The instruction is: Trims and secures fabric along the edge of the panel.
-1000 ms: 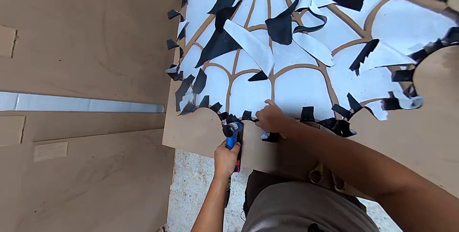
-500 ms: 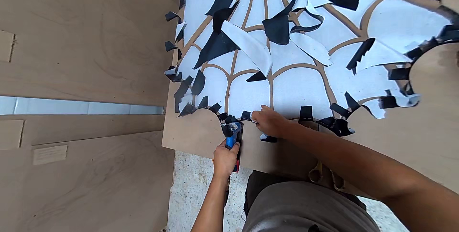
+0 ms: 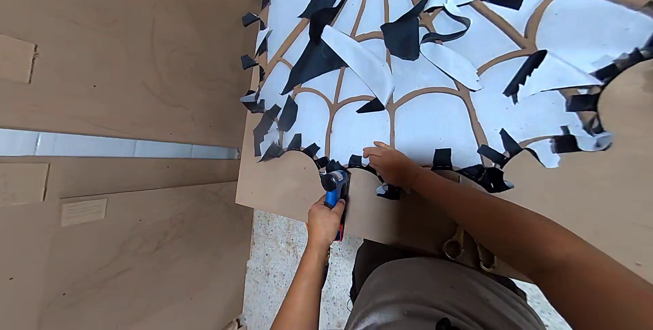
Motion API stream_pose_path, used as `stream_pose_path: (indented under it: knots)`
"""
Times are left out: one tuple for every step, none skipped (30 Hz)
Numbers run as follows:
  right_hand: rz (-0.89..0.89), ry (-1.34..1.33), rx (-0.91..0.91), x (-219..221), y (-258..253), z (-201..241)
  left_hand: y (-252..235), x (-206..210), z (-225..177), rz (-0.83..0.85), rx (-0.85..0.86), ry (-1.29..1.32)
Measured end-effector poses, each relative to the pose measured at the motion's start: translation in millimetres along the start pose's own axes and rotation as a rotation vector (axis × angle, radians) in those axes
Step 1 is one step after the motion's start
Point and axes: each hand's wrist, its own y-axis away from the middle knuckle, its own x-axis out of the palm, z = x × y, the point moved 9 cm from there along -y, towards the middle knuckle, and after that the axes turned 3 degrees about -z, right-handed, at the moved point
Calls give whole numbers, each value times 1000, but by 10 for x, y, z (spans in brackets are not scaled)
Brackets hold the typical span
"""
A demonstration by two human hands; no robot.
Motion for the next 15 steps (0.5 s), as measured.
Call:
stream_pose_path:
  knots:
    - [-19, 7, -1, -11, -3, -1, -4, -1, -3, 1, 8, -10]
    - [-45, 8, 2, -24, -4, -10, -7, 2, -16, 8, 23, -19]
    - [-64, 2, 10, -40, -6, -21, -6, 6, -46, 24, 47, -34]
    - [-74, -4, 25, -51, -10, -37, 0, 10, -96, 44, 79, -65]
    - [-78, -7, 40, -49, -14, -53, 18, 21, -162, 61, 118, -112]
    - [-70, -7, 62, -45, -13, -68, 43, 43, -239, 72, 157, -173]
    - [-51, -6, 86, -40, -9, -80, 73, 72, -321, 77, 191, -228]
    - [-31, 0, 105, -31, -6, -81, 100, 101, -394, 75, 220, -266]
    - [-17, 8, 115, -24, -7, -78, 118, 127, -457, 76, 239, -289]
    - [-10, 13, 119, -23, -12, -73, 122, 151, -505, 74, 249, -303]
    - [-4, 17, 123, -23, -18, -76, 116, 171, -537, 72, 249, -312]
    - [3, 20, 128, -26, -20, -78, 107, 187, -555, 71, 239, -316]
    - [8, 21, 132, -30, -18, -75, 101, 197, -555, 69, 223, -316]
    - [3, 16, 132, -32, -15, -71, 98, 202, -544, 67, 204, -310]
    - [-7, 5, 131, -33, -12, -71, 96, 209, -526, 70, 185, -297]
